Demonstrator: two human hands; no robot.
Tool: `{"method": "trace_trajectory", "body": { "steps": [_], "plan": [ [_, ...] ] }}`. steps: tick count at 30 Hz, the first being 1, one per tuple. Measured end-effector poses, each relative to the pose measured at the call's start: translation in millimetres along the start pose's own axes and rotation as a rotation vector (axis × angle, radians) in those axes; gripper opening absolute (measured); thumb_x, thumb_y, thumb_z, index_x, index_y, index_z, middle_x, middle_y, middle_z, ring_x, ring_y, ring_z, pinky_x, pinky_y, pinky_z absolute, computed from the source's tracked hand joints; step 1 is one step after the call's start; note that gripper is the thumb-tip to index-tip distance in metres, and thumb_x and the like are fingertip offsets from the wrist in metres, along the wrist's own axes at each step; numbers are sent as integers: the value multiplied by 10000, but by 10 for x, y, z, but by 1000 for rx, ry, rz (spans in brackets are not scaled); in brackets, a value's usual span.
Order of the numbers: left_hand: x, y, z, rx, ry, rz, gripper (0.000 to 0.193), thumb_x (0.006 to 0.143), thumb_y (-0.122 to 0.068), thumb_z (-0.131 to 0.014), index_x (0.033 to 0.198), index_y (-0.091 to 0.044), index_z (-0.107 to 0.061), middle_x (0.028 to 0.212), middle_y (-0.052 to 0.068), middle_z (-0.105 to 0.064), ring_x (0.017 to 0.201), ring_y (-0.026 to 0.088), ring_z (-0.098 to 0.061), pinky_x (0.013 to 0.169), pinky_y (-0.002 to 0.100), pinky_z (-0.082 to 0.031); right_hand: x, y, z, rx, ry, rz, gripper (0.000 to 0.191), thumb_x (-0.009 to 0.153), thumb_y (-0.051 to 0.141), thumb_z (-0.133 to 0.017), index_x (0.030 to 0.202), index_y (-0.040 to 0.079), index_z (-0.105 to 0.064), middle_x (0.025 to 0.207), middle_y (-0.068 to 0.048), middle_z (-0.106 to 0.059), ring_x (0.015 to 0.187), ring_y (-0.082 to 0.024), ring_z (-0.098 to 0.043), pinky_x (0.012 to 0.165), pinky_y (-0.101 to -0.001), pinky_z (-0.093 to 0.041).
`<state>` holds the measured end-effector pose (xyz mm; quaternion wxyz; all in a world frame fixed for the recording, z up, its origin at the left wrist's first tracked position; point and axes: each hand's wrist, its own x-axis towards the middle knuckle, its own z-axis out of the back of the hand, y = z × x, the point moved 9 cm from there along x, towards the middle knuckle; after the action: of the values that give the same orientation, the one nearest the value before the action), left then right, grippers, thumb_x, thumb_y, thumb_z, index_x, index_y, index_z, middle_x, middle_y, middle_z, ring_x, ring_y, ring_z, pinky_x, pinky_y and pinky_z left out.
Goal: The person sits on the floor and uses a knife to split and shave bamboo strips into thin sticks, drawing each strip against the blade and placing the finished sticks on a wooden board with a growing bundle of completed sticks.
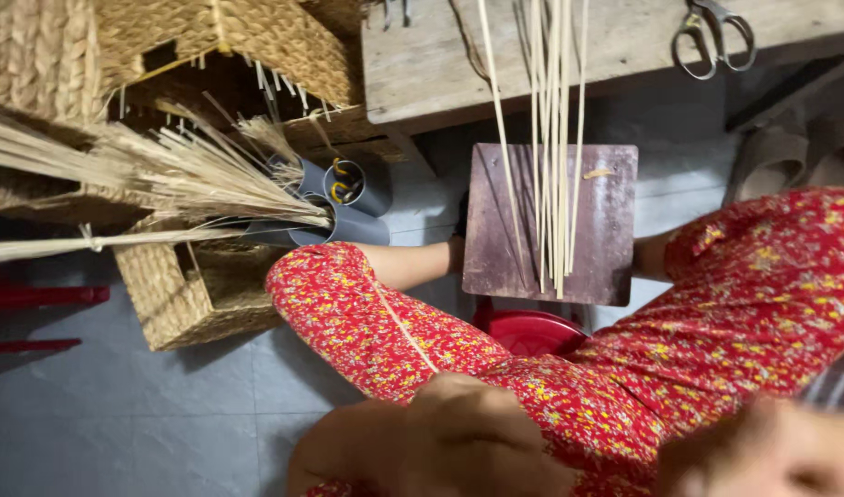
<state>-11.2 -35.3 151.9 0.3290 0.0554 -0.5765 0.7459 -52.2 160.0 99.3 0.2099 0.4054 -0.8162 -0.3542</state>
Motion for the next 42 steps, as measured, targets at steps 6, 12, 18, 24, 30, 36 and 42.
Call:
{"method": "trace_trajectory", "body": {
  "steps": [6,12,18,24,30,36,42],
  "plan": [
    [74,291,45,5,-61,-1,179,956,-216,-815,1041,-87,-725,962,21,-684,853,158,-701,672,297,-591,-27,129,634,69,-203,170,185,1067,154,-634,1062,-29,-610,583,-147,-602,431,-136,-517,382,-274,-396],
    [200,565,249,127,-190,48,127,945,-133,-807,962,-52,-711,898,41,-671,797,163,-674,638,277,-556,-88,274,1410,12,-444,319,208,1096,259,-575,1095,53,-546,660,-97,-531,368,-98,-440,287,-234,-345],
    [341,980,350,166,-223,150,88,936,-70,-791,933,-28,-714,867,62,-648,757,162,-648,669,295,-519,-7,495,2008,47,-585,404,294,1039,196,-593,1245,12,-493,769,-137,-605,502,-119,-538,370,-224,-395],
    [447,1095,372,91,-243,112,76,948,-44,-780,965,-28,-708,914,64,-663,796,140,-665,700,271,-545,-271,549,1607,-187,-620,441,477,981,133,-611,1396,-29,-440,879,-177,-679,635,-141,-636,453,-213,-445],
    [517,1076,305,81,-204,83,89,940,-54,-794,976,-37,-715,921,57,-664,812,145,-656,704,275,-540,-108,275,850,-600,-371,272,683,923,70,-629,1546,-69,-386,988,-216,-752,768,-163,-734,536,-202,-495],
    [500,1068,253,89,-176,113,105,918,-56,-811,950,-40,-713,892,57,-652,773,149,-645,670,278,-516,159,-59,865,-674,-352,148,448,991,10,-611,1429,-83,-597,951,-223,-759,638,-114,-582,561,-223,-476],
    [434,1181,390,162,-191,95,70,949,-49,-778,975,-42,-713,902,55,-681,787,166,-678,674,280,-531,109,-61,1161,-277,-464,126,454,981,124,-639,1379,-95,-618,852,-202,-692,530,-81,-475,435,-205,-338]
  ]
}}
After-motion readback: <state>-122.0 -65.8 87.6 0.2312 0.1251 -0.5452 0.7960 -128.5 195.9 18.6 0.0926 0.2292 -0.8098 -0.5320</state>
